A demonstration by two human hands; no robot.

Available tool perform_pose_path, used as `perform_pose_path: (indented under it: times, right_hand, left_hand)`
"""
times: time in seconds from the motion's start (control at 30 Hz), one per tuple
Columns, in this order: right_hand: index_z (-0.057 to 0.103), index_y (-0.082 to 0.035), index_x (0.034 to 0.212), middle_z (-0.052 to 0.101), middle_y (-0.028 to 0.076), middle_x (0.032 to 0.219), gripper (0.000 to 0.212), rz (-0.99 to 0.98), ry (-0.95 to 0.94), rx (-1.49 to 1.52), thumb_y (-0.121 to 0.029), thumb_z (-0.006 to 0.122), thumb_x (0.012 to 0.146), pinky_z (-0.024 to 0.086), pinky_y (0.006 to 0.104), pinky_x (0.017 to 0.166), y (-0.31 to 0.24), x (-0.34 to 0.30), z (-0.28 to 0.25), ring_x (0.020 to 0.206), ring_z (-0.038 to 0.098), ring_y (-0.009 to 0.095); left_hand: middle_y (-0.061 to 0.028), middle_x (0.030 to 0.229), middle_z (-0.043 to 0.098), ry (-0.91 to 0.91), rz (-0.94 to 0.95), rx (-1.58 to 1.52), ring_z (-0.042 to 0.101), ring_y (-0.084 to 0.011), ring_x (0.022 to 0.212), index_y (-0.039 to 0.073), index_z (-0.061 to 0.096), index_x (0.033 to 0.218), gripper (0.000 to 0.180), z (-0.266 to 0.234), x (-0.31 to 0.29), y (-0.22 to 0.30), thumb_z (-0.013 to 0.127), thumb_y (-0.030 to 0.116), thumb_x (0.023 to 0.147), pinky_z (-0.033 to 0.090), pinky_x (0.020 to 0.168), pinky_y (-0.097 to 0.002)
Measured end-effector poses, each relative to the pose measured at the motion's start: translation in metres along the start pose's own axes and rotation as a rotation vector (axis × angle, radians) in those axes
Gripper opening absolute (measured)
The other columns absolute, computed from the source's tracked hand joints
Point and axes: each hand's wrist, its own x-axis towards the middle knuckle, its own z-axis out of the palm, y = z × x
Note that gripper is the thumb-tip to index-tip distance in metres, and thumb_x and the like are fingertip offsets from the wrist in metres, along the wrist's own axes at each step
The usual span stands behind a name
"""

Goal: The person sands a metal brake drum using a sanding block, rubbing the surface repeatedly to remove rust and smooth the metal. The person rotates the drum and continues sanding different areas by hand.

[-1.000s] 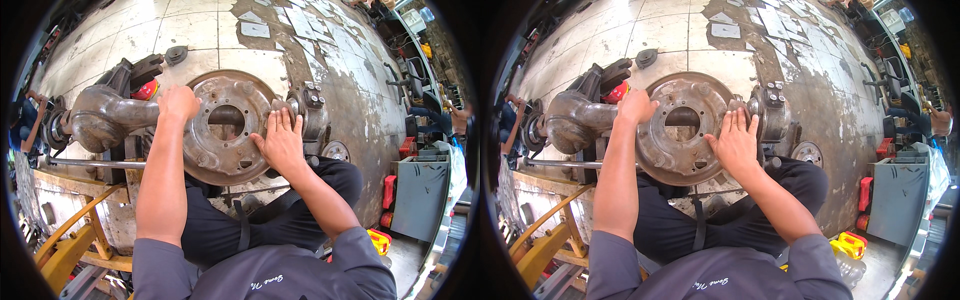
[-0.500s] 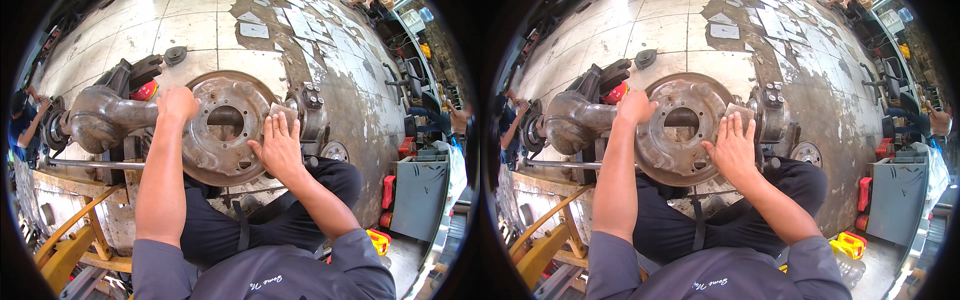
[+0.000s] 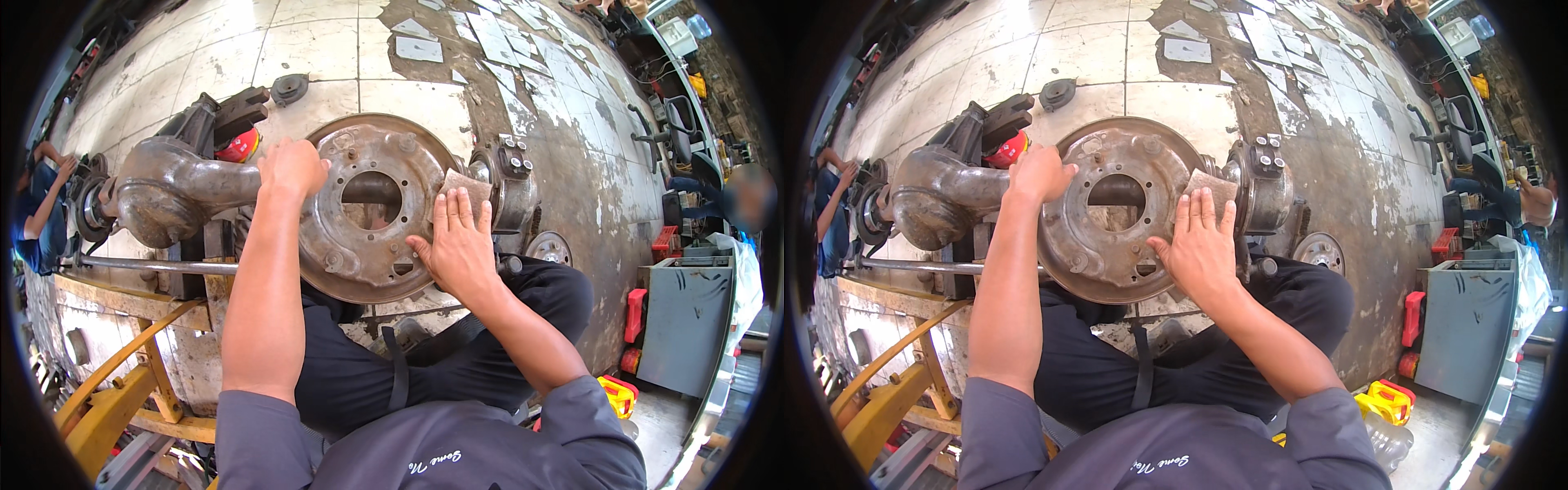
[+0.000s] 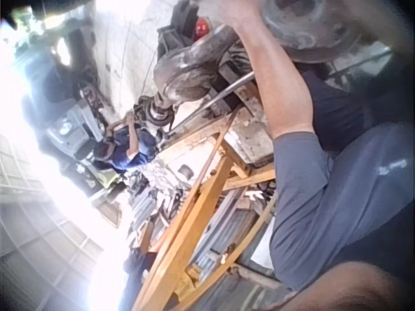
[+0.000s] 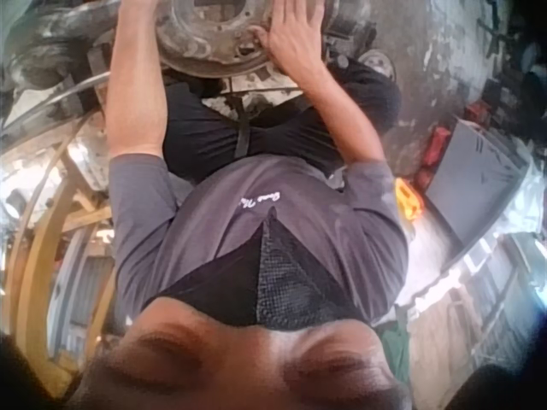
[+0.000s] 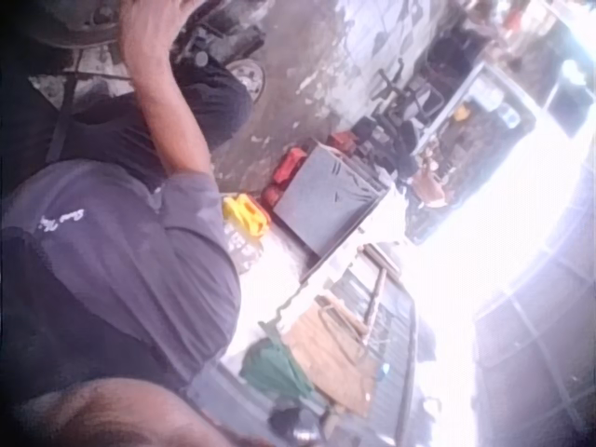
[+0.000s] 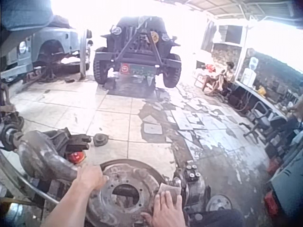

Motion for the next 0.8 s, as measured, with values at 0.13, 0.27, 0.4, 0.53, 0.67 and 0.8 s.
perform_pose_path:
  times: [0.13, 0.27, 0.4, 0.53, 0.67, 0.8]
  right_hand:
    - [0.042, 0.009, 0.151, 0.046, 0.027, 0.155, 0.084, 0.005, -0.002, 0.02, -0.06, 0.043, 0.103, 0.018, 0.0635, 0.123, 0.0044, 0.0067, -0.001, 0.152, 0.033, 0.038]
    - [0.042, 0.009, 0.151, 0.046, 0.027, 0.156, 0.084, -0.001, 0.022, 0.035, -0.06, 0.042, 0.103, 0.018, 0.0639, 0.122, 0.0043, 0.0033, 0.002, 0.152, 0.033, 0.038]
    - [0.042, 0.009, 0.151, 0.045, 0.027, 0.156, 0.084, 0.012, 0.031, 0.028, -0.06, 0.042, 0.104, 0.018, 0.0645, 0.122, 0.0088, 0.0107, 0.0084, 0.152, 0.033, 0.039]
    - [0.043, 0.008, 0.151, 0.045, 0.027, 0.156, 0.083, 0.008, 0.003, 0.033, -0.06, 0.041, 0.104, 0.019, 0.0653, 0.121, 0.0057, 0.0031, 0.0011, 0.152, 0.034, 0.039]
    - [0.044, 0.009, 0.15, 0.046, 0.027, 0.155, 0.083, 0.039, 0.017, 0.028, -0.06, 0.042, 0.104, 0.019, 0.0659, 0.121, 0.0063, 0.0094, 0.0016, 0.152, 0.034, 0.039]
    - [0.045, 0.009, 0.149, 0.046, 0.028, 0.155, 0.082, 0.007, -0.001, 0.01, -0.059, 0.043, 0.104, 0.02, 0.066, 0.121, 0.0053, 0.0028, 0.0001, 0.151, 0.034, 0.039]
  left_hand:
    - [-0.0149, 0.138, 0.062, -0.012, 0.0, 0.006, 0.055, -0.0345, 0.133, 0.007, 0.073, 0.124, 0.045, 0.0013, 0.0017, -0.0007, 0.068, 0.043, 0.098, 0.045, 0.109, -0.0504]
    - [-0.0147, 0.138, 0.063, 0.01, -0.002, 0.009, 0.056, -0.0344, 0.132, 0.007, 0.073, 0.123, 0.045, 0.0001, 0.0009, -0.0013, 0.068, 0.043, 0.097, 0.045, 0.109, -0.0503]
    - [-0.0147, 0.137, 0.063, 0.008, 0.001, -0.001, 0.057, -0.0343, 0.131, 0.008, 0.075, 0.121, 0.044, 0.0006, 0.0018, -0.0007, 0.068, 0.043, 0.097, 0.046, 0.108, -0.0499]
    - [-0.0145, 0.137, 0.064, 0.012, 0.0, 0.01, 0.057, -0.0338, 0.131, 0.008, 0.075, 0.121, 0.043, 0.0022, 0.002, -0.0012, 0.069, 0.043, 0.097, 0.047, 0.107, -0.0497]
    - [-0.0191, 0.138, 0.062, -0.01, 0.027, -0.005, 0.058, -0.038, 0.13, 0.004, 0.073, 0.122, 0.048, 0.0002, 0.0025, -0.0025, 0.068, 0.044, 0.096, 0.047, 0.107, -0.0519]
    - [-0.015, 0.135, 0.065, 0.029, 0.016, 0.0, 0.058, -0.0337, 0.131, 0.008, 0.075, 0.12, 0.043, 0.0038, 0.0017, -0.003, 0.069, 0.044, 0.096, 0.047, 0.108, -0.0499]
